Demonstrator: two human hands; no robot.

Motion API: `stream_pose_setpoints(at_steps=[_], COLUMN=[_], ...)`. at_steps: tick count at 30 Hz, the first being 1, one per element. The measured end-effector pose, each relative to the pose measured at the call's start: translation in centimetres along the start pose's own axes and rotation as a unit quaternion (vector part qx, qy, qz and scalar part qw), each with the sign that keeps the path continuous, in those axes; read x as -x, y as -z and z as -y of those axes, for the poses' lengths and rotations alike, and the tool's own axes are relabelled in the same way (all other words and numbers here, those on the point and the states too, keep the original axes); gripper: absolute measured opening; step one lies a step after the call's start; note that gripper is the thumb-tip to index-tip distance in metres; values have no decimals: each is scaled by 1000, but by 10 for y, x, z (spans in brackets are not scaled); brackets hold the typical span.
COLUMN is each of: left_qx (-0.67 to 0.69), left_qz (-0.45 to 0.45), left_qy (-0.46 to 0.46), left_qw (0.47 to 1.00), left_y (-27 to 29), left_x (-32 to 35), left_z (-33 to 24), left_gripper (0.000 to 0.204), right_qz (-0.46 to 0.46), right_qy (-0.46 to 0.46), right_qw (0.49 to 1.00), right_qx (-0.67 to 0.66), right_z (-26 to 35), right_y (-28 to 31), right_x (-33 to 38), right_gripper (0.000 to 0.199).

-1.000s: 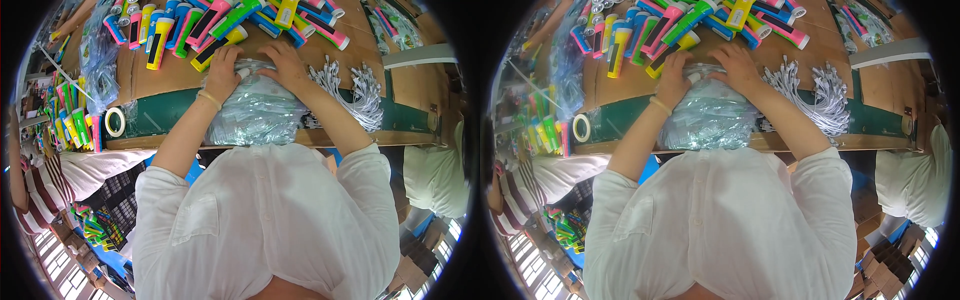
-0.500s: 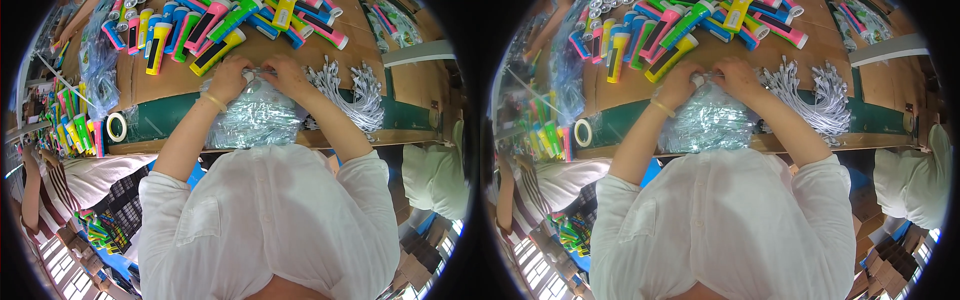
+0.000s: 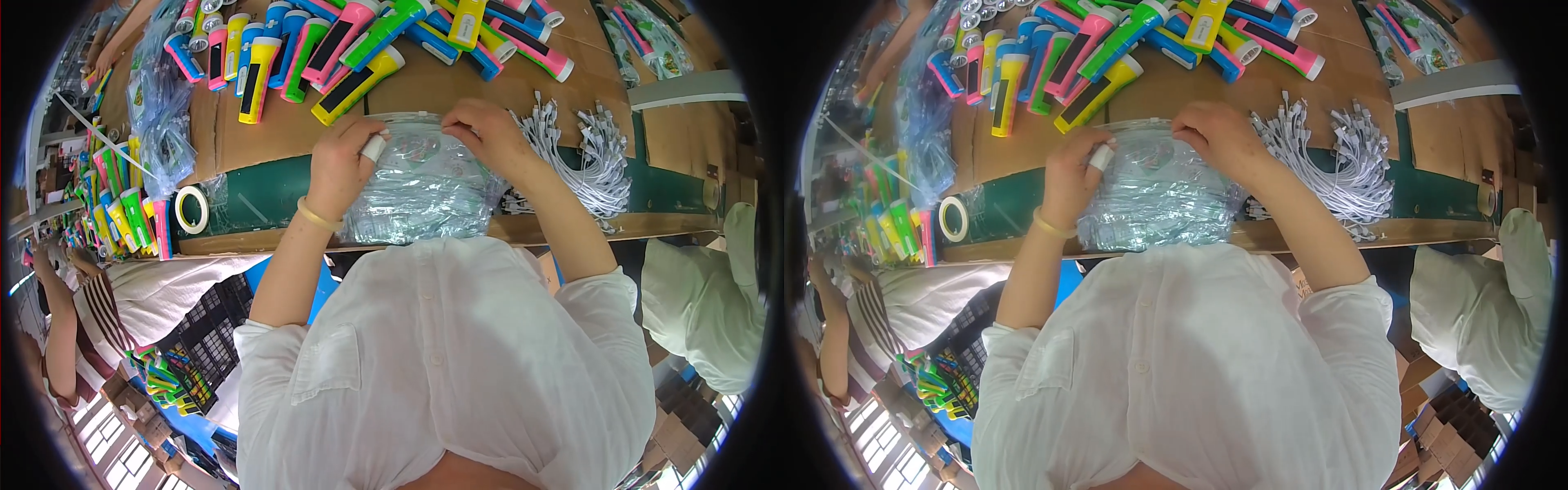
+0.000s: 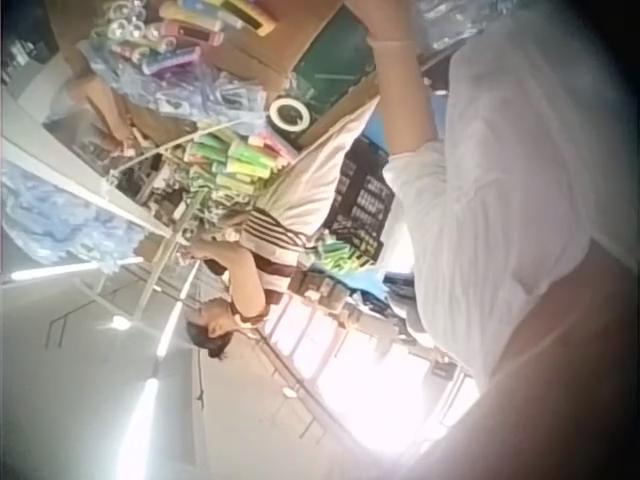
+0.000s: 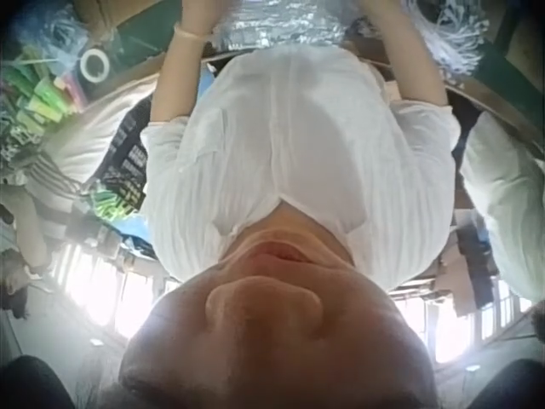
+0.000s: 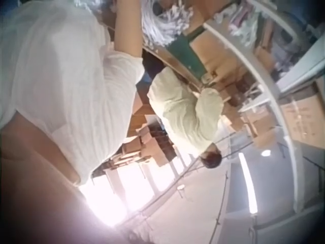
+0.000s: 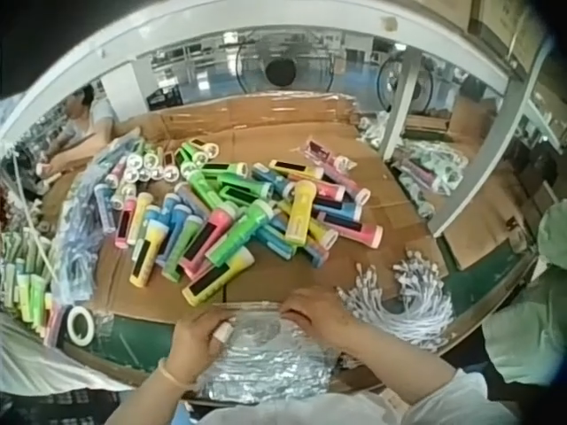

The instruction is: Placing flashlights and charging cables into small plastic bags.

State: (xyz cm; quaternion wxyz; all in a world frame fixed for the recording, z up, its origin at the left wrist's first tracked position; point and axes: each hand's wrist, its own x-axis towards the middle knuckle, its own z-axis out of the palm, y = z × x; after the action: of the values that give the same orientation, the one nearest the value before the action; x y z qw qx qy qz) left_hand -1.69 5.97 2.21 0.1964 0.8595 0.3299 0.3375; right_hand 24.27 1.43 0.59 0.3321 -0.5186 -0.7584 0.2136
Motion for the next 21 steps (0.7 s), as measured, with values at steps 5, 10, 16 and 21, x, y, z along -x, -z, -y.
stream_pose_setpoints(at_steps=[5,10,16,21], left_qx=[99,152,186,219], left_qz=[15,-2,-17,-13], left_qy=[136,184,198,221], left_qw=[986,971,962,950], left_y=[10,15,12,12], left_x=[10,20,25,24], left_z=[-18,-20,-19,-21], left_gripper=[18,17,17,15], right_qz=[-92,-13,-26,-24], right_qy=[90,124,142,159], right_qw=[991,986,986,985], right_qx=[-41,-106,-85,-68], right_z=[31,28,31,27], right_y=[-23,-29,-27,-28], right_x=[-14,-20,-18,-13], right_gripper=[21,30,32,33])
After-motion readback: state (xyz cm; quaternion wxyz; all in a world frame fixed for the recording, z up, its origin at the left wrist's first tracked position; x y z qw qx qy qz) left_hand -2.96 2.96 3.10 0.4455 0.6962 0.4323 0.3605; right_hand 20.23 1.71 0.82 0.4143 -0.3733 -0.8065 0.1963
